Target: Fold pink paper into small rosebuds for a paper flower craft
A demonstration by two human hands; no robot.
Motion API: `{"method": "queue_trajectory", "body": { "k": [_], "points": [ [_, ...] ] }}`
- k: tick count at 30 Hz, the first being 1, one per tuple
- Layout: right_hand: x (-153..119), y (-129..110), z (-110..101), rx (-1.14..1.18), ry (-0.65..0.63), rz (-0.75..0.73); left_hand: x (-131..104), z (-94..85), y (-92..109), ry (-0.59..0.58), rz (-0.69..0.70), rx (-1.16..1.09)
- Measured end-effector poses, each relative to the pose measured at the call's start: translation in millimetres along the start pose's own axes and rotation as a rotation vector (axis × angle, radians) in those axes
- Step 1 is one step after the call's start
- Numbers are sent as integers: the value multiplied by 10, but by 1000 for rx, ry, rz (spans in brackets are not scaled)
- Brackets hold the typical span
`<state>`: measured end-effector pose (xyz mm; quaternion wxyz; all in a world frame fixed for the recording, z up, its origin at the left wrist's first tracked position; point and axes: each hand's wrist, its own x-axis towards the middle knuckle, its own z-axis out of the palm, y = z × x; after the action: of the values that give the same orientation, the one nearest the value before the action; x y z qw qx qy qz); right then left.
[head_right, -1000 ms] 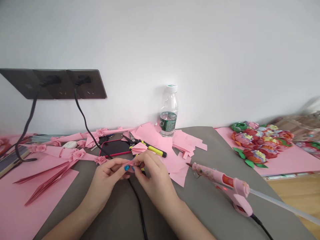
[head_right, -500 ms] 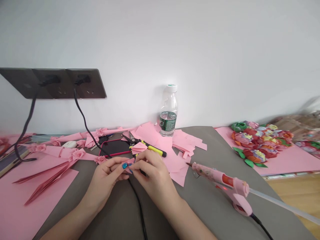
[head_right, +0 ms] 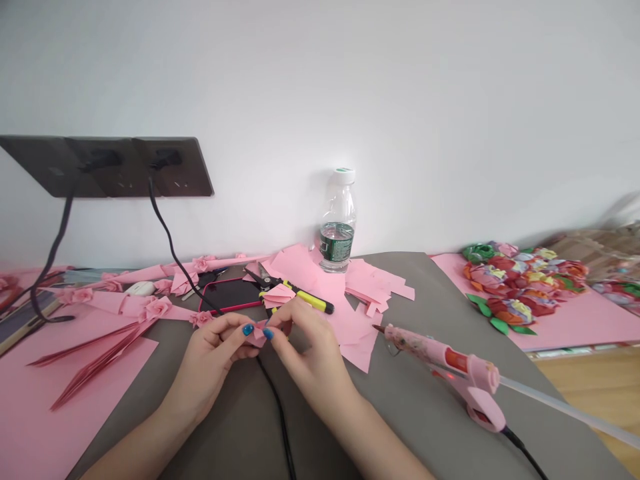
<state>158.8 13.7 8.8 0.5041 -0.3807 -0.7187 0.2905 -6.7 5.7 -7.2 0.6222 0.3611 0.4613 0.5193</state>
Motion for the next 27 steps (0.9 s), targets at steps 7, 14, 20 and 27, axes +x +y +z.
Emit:
{"method": "queue_trajectory", "body": {
  "k": [7,14,20,27],
  "points": [
    [4,41,26,32,-74,167,17,-31,-34,-41,153,73],
    [-8,43,49,8,-106,141,9,-13,-18,-45,130,94],
    [3,51,47,0,-105,166,-7,-3,5,-48,98,72],
    [-11,59,56,-6,-109,179,-6,7,14,-44,79,68]
  ]
}}
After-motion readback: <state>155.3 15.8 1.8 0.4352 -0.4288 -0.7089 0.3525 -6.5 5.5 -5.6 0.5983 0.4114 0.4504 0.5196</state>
